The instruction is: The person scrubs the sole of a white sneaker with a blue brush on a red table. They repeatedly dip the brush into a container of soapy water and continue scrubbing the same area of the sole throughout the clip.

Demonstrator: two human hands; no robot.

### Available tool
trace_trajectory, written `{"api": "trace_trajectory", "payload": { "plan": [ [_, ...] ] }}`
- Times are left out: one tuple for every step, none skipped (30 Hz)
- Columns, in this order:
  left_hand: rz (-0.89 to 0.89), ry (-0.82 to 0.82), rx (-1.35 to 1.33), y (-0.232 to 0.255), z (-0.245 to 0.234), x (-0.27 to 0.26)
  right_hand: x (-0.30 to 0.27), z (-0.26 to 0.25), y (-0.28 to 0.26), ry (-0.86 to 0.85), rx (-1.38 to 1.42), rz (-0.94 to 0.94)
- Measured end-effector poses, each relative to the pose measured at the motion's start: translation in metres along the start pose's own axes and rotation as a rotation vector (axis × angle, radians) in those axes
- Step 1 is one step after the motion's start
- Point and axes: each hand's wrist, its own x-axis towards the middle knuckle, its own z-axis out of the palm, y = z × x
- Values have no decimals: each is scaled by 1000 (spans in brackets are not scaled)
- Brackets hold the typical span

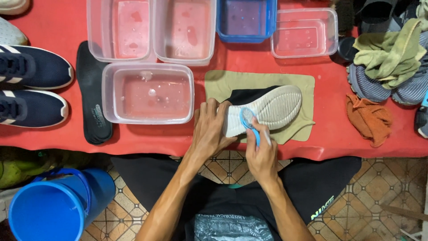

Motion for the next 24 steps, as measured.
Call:
{"api": "trace_trajectory", "payload": {
  "plan": [
    [-5,-6,-4,2,1,-2,-12,-1,0,-5,-2,7],
    [-1,-7,10,2,-1,0,-20,0,-1,-17,-31,47],
    [2,-7,24,3,-3,1,-29,0,-3,-29,-60,87],
    [1,-9,24,3,-1,2,-29,0,1,-30,-60,89],
    [-3,-5,32,3,2,2,-30,0,4,-33,-93,105],
    [-5,-5,43,2,4,1,-32,2,8,-35,-123,124],
    [-5,-9,45,0,1,3,-20,4,2,-34,-120,128],
    [-8,-22,26,1,0,3,-11,4,-3,-32,-120,113],
    [-11,-35,8,1,-2,3,-2,4,-9,-29,-119,98],
    [-16,-32,10,0,1,2,-15,5,-2,-34,-117,94],
    [13,-4,72,-1,4,0,-29,4,4,-50,-94,134],
    [46,19,133,-1,6,0,-42,3,10,-63,-70,178],
    [45,18,135,-1,3,1,-31,0,5,-65,-68,179],
    [16,-15,79,0,1,1,-21,-2,2,-97,-68,171],
    [-13,-49,23,1,0,2,-12,-5,-2,-128,-68,163],
    [-8,-55,15,3,-2,3,-9,-5,-4,-125,-75,171],
    [-14,-56,-6,4,-4,5,-6,-5,-6,-130,-71,163],
    [-26,-46,-20,4,-7,6,0,-2,-8,-140,-62,143],
    [-27,-43,-20,3,-4,4,-8,-5,-9,-141,-64,140],
    [-16,-47,3,3,-3,4,-15,-8,-10,-137,-93,184],
    [-5,-50,26,3,0,4,-23,-12,-11,-132,-123,229],
    [2,-58,25,3,-1,3,-15,-9,-12,-125,-122,237],
    [-9,-50,-11,4,-2,2,-8,-7,-12,-121,-86,196],
    [-21,-38,-51,5,-2,3,1,-7,-11,-117,-55,152]
  ]
}}
